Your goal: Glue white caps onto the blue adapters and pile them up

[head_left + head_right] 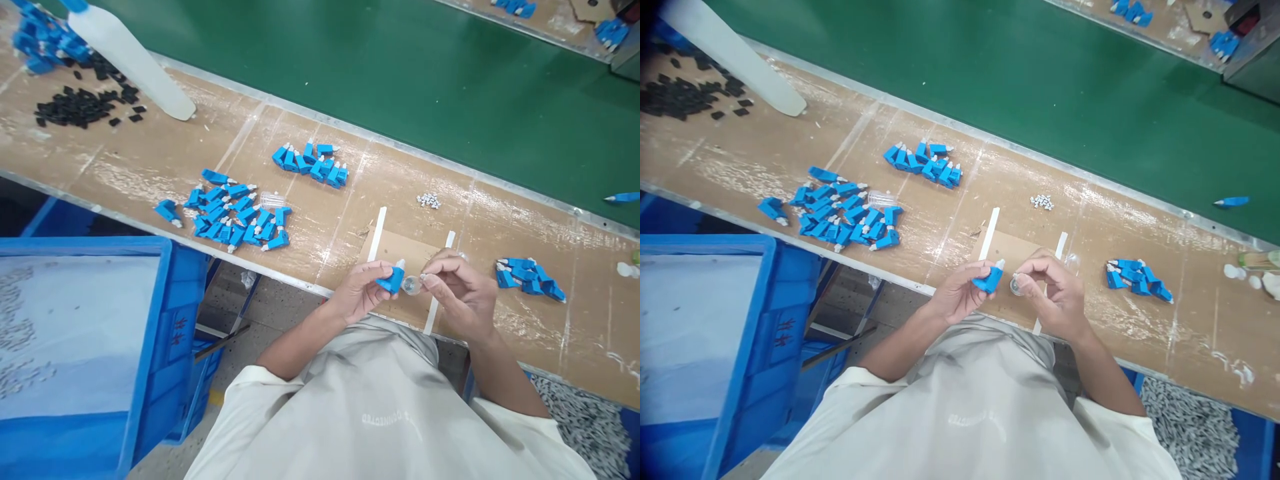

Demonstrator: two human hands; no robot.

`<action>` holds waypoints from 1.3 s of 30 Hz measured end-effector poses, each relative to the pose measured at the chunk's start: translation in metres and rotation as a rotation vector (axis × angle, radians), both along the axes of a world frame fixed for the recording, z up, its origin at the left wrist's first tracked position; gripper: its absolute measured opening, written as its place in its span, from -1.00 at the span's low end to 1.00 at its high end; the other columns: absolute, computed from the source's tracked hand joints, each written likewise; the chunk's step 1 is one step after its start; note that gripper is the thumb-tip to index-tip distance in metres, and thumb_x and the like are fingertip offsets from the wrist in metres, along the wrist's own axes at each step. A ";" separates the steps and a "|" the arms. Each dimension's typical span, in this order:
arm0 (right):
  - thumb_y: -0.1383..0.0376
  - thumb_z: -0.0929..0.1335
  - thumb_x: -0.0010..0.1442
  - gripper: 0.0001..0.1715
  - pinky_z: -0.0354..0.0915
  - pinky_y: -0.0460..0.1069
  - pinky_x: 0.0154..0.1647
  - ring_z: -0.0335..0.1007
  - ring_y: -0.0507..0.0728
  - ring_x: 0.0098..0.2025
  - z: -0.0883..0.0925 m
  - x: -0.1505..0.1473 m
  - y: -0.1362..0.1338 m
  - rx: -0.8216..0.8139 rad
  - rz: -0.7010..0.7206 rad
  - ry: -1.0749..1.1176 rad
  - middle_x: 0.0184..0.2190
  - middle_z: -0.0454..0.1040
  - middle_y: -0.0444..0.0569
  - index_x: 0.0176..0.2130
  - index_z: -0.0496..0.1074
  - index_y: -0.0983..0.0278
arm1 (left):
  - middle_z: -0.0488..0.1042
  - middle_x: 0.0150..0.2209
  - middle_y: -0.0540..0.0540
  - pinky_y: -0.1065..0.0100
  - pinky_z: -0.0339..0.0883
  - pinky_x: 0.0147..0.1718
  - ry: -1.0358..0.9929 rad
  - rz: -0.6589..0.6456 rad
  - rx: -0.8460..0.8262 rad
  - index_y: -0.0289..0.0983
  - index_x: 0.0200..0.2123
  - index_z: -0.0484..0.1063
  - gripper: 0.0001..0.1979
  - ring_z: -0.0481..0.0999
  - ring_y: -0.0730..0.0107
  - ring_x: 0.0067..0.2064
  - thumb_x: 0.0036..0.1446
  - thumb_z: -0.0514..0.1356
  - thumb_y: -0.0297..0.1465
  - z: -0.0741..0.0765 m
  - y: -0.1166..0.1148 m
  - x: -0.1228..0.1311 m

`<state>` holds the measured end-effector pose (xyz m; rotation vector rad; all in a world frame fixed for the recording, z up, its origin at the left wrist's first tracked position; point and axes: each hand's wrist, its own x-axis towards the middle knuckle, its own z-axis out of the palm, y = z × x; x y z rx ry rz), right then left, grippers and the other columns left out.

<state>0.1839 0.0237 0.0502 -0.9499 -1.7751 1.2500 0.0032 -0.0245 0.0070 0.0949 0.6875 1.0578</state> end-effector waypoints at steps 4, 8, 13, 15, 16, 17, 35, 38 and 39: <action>0.29 0.40 0.33 -0.94 0.37 0.05 -0.37 0.44 0.13 -0.40 0.004 0.003 0.011 0.333 0.171 -0.156 -0.42 0.52 -0.05 -0.23 0.53 0.17 | 0.45 -0.58 0.03 0.63 0.35 -0.64 -0.066 -0.087 -0.095 -0.36 -0.45 0.44 -0.80 0.49 0.57 -0.61 0.00 0.41 -0.44 0.008 0.002 -0.005; 0.29 0.36 0.37 -0.92 0.39 0.05 -0.37 0.49 0.14 -0.38 0.003 0.000 0.017 0.407 0.253 -0.206 -0.41 0.55 -0.04 -0.20 0.49 0.15 | 0.43 -0.59 0.04 0.64 0.36 -0.63 -0.070 -0.110 -0.128 -0.36 -0.48 0.42 -0.80 0.48 0.59 -0.63 0.05 0.40 -0.46 0.013 0.003 -0.006; 0.31 0.35 0.37 -0.91 0.41 0.06 -0.37 0.52 0.16 -0.38 0.000 -0.002 0.019 0.465 0.284 -0.212 -0.41 0.58 -0.05 -0.18 0.48 0.13 | 0.47 -0.56 0.01 0.67 0.35 -0.62 -0.069 -0.122 -0.123 -0.37 -0.47 0.44 -0.80 0.47 0.62 -0.61 0.06 0.40 -0.45 0.007 0.002 -0.005; 0.33 0.34 0.38 -0.88 0.42 0.06 -0.38 0.51 0.15 -0.37 -0.002 -0.001 0.020 0.509 0.299 -0.223 -0.40 0.58 -0.04 -0.15 0.48 0.12 | 0.48 -0.55 0.01 0.67 0.35 -0.61 -0.070 -0.127 -0.111 -0.37 -0.47 0.44 -0.80 0.48 0.62 -0.60 0.08 0.40 -0.44 0.005 0.002 -0.006; 0.34 0.33 0.38 -0.86 0.42 0.06 -0.37 0.50 0.15 -0.37 -0.002 0.000 0.020 0.535 0.306 -0.227 -0.40 0.57 -0.04 -0.14 0.49 0.12 | 0.48 -0.55 0.01 0.67 0.35 -0.61 -0.072 -0.133 -0.108 -0.37 -0.47 0.44 -0.79 0.48 0.62 -0.60 0.08 0.41 -0.44 0.005 0.002 -0.006; 0.36 0.33 0.38 -0.85 0.42 0.06 -0.37 0.50 0.15 -0.37 -0.003 0.001 0.021 0.564 0.313 -0.233 -0.39 0.57 -0.03 -0.13 0.49 0.13 | 0.47 -0.56 0.02 0.67 0.36 -0.60 -0.074 -0.139 -0.108 -0.37 -0.47 0.44 -0.79 0.48 0.61 -0.60 0.08 0.41 -0.44 0.005 0.002 -0.006; 0.28 0.47 0.28 -0.87 0.50 0.02 -0.41 0.52 0.12 -0.41 0.003 0.020 0.012 0.395 0.165 -0.222 -0.40 0.60 -0.04 -0.12 0.60 0.13 | 0.47 -0.53 0.02 0.53 0.47 -0.49 -0.005 -0.143 0.051 -0.38 -0.45 0.48 -0.65 0.47 0.58 -0.55 -0.08 0.53 -0.28 0.008 0.001 -0.009; 0.13 0.48 0.27 -0.71 0.38 -0.08 -0.67 0.44 0.05 -0.54 0.001 0.017 0.001 -0.071 -0.001 -0.048 -0.47 0.51 -0.07 -0.06 0.60 0.20 | 0.47 -0.54 0.03 0.46 0.45 -0.47 0.115 -0.046 0.162 -0.36 -0.44 0.51 -0.58 0.45 0.55 -0.52 -0.16 0.55 -0.17 0.015 -0.002 -0.009; 0.08 0.50 0.24 -0.64 0.32 -0.11 -0.73 0.42 0.03 -0.56 -0.001 0.015 -0.002 -0.222 0.012 0.019 -0.46 0.49 -0.08 -0.04 0.60 0.21 | 0.47 -0.54 0.02 0.45 0.43 -0.48 0.149 -0.026 0.183 -0.36 -0.43 0.52 -0.57 0.44 0.54 -0.52 -0.16 0.55 -0.15 0.016 -0.003 -0.008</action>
